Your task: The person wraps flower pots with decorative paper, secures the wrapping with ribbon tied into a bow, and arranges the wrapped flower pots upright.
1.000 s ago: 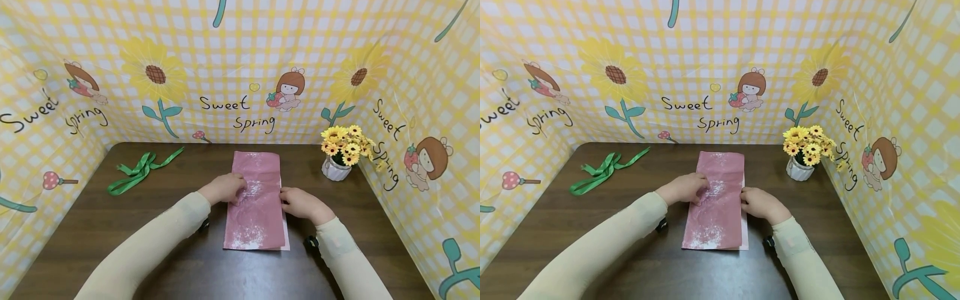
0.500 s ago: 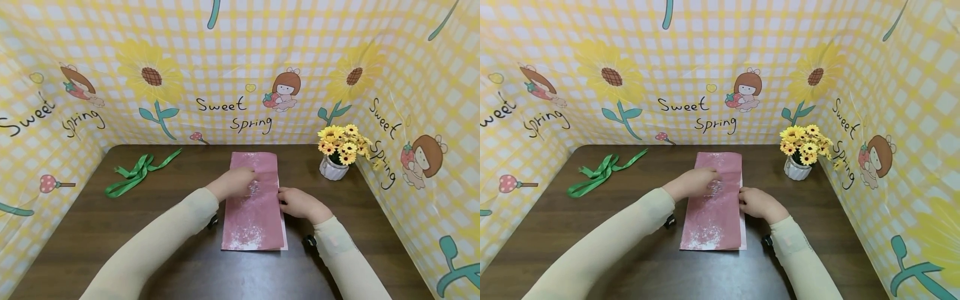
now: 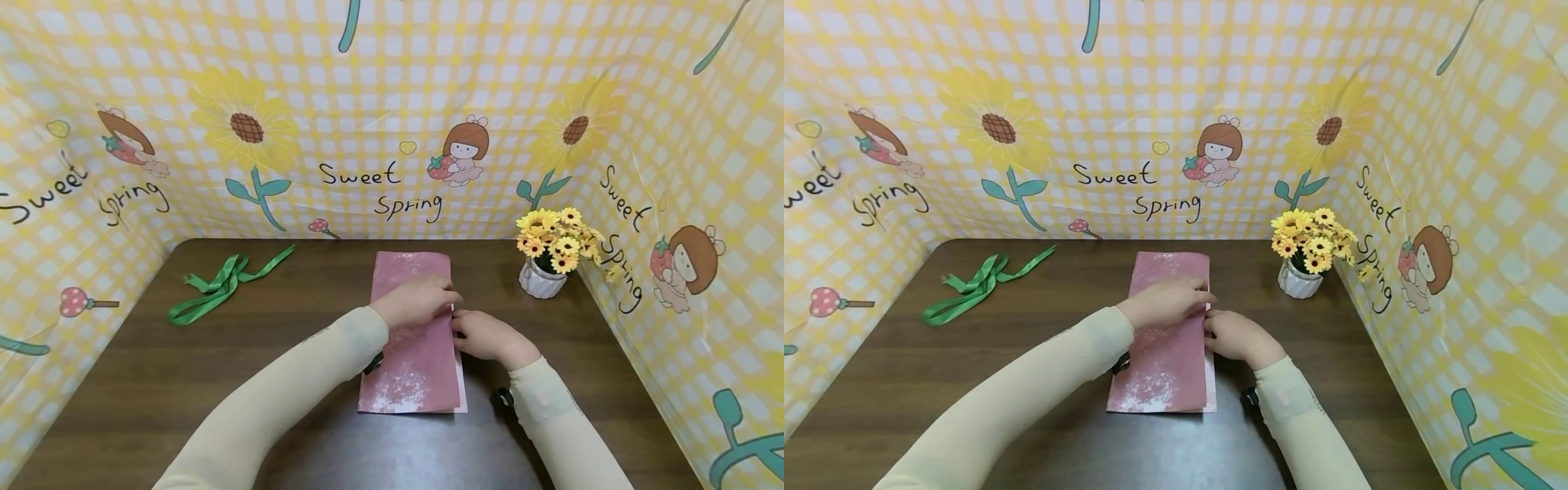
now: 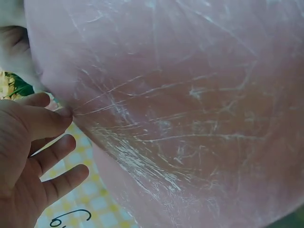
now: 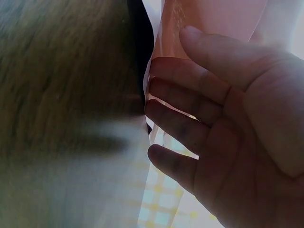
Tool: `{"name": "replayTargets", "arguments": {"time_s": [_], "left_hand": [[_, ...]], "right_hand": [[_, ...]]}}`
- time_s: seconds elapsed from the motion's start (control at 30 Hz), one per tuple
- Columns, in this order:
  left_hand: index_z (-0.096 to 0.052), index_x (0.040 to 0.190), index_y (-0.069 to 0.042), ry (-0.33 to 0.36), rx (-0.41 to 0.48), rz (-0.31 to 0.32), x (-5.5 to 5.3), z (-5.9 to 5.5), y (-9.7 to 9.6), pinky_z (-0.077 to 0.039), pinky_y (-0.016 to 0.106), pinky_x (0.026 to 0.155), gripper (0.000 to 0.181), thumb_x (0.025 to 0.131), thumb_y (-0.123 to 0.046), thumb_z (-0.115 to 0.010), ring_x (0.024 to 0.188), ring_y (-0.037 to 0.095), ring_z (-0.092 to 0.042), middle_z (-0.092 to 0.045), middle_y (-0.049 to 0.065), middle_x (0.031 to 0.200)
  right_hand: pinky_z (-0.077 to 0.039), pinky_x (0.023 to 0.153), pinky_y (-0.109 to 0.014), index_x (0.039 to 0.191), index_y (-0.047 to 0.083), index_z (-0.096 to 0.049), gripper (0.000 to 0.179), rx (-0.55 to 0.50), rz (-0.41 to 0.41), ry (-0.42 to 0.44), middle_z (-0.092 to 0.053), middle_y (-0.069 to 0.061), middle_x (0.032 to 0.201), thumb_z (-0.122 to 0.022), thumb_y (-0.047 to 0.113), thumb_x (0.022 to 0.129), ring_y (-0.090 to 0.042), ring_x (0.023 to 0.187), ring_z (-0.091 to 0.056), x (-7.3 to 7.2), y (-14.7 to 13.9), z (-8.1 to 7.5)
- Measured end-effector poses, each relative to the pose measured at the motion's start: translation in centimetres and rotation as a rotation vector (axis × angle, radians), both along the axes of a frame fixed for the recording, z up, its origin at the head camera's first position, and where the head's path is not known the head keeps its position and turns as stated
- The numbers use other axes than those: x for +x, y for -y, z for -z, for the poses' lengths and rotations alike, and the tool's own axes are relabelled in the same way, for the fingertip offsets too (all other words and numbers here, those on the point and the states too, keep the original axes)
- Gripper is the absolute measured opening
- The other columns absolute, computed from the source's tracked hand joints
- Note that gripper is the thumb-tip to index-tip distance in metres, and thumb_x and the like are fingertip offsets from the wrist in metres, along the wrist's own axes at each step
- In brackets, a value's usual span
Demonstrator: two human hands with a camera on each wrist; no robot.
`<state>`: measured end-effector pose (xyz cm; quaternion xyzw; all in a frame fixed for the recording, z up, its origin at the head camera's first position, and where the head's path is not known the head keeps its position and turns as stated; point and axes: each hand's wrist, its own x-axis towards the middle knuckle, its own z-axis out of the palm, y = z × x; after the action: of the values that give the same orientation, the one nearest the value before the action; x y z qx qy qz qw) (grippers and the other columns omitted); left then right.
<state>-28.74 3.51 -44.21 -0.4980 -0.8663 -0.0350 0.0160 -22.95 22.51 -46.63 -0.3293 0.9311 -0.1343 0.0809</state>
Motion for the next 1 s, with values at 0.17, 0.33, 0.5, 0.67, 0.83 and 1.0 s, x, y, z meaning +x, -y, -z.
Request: {"name": "replayTargets", "arguments": {"time_s": [0.17, 0.33, 0.5, 0.67, 0.83, 1.0], "left_hand": [[-0.070, 0.125, -0.027, -0.013, -0.024, -0.005, 0.1, 0.1, -0.2, -0.049, 0.031, 0.094, 0.031, 0.102, -0.009, -0.060, 0.100, 0.015, -0.056, -0.057, -0.001, 0.110], [-0.072, 0.121, -0.025, -0.044, -0.054, -0.009, 0.0, 0.0, -0.4, -0.050, 0.033, 0.096, 0.027, 0.101, -0.009, -0.062, 0.103, 0.016, -0.057, -0.057, -0.001, 0.110], [-0.073, 0.116, -0.023, -0.076, -0.069, 0.002, 0.0, -0.2, -0.1, -0.051, 0.034, 0.095, 0.022, 0.100, -0.010, -0.064, 0.103, 0.017, -0.057, -0.058, 0.000, 0.109], [-0.070, 0.119, -0.022, -0.131, -0.097, -0.010, -0.1, -1.2, 0.1, -0.051, 0.041, 0.098, 0.026, 0.100, -0.007, -0.063, 0.112, 0.021, -0.059, -0.061, 0.002, 0.121], [-0.069, 0.123, -0.023, -0.210, -0.132, -0.029, -0.1, -2.9, 0.6, -0.052, 0.043, 0.099, 0.026, 0.102, -0.010, -0.061, 0.118, 0.021, -0.059, -0.063, 0.001, 0.126], [-0.071, 0.118, -0.022, -0.222, -0.097, -0.092, 0.0, -4.1, 1.7, -0.052, 0.043, 0.099, 0.022, 0.100, -0.014, -0.062, 0.112, 0.022, -0.062, -0.067, 0.001, 0.116]], "right_hand": [[-0.051, 0.088, -0.041, 0.083, 0.016, -0.066, 0.012, 0.007, -0.001, -0.011, -0.064, -0.004, 0.107, -0.067, 0.016, 0.095, -0.017, 0.092, -0.061, 0.0, 0.0, -0.1], [-0.052, 0.088, -0.042, 0.083, 0.016, -0.067, 0.012, 0.004, 0.003, -0.008, -0.064, -0.004, 0.107, -0.067, 0.017, 0.095, -0.017, 0.091, -0.061, -0.1, 0.0, -0.2], [-0.052, 0.095, -0.042, 0.096, 0.016, -0.074, 0.009, 0.000, 0.010, 0.009, -0.065, -0.005, 0.120, -0.067, 0.020, 0.098, -0.019, 0.103, -0.064, 0.0, 0.0, 0.0], [-0.051, 0.100, -0.044, 0.109, 0.014, -0.077, 0.016, -0.008, 0.016, 0.030, -0.065, -0.006, 0.127, -0.067, 0.021, 0.098, -0.022, 0.112, -0.065, 0.0, -0.1, 0.0], [-0.051, 0.100, -0.044, 0.112, 0.013, -0.076, 0.018, -0.013, 0.012, 0.012, -0.066, -0.006, 0.127, -0.067, 0.020, 0.097, -0.023, 0.112, -0.066, -0.1, -0.2, 0.0], [-0.052, 0.100, -0.044, 0.115, 0.011, -0.076, 0.021, -0.021, -0.004, 0.017, -0.067, -0.006, 0.125, -0.067, 0.017, 0.097, -0.023, 0.112, -0.066, -0.1, -0.1, 0.1]]}}
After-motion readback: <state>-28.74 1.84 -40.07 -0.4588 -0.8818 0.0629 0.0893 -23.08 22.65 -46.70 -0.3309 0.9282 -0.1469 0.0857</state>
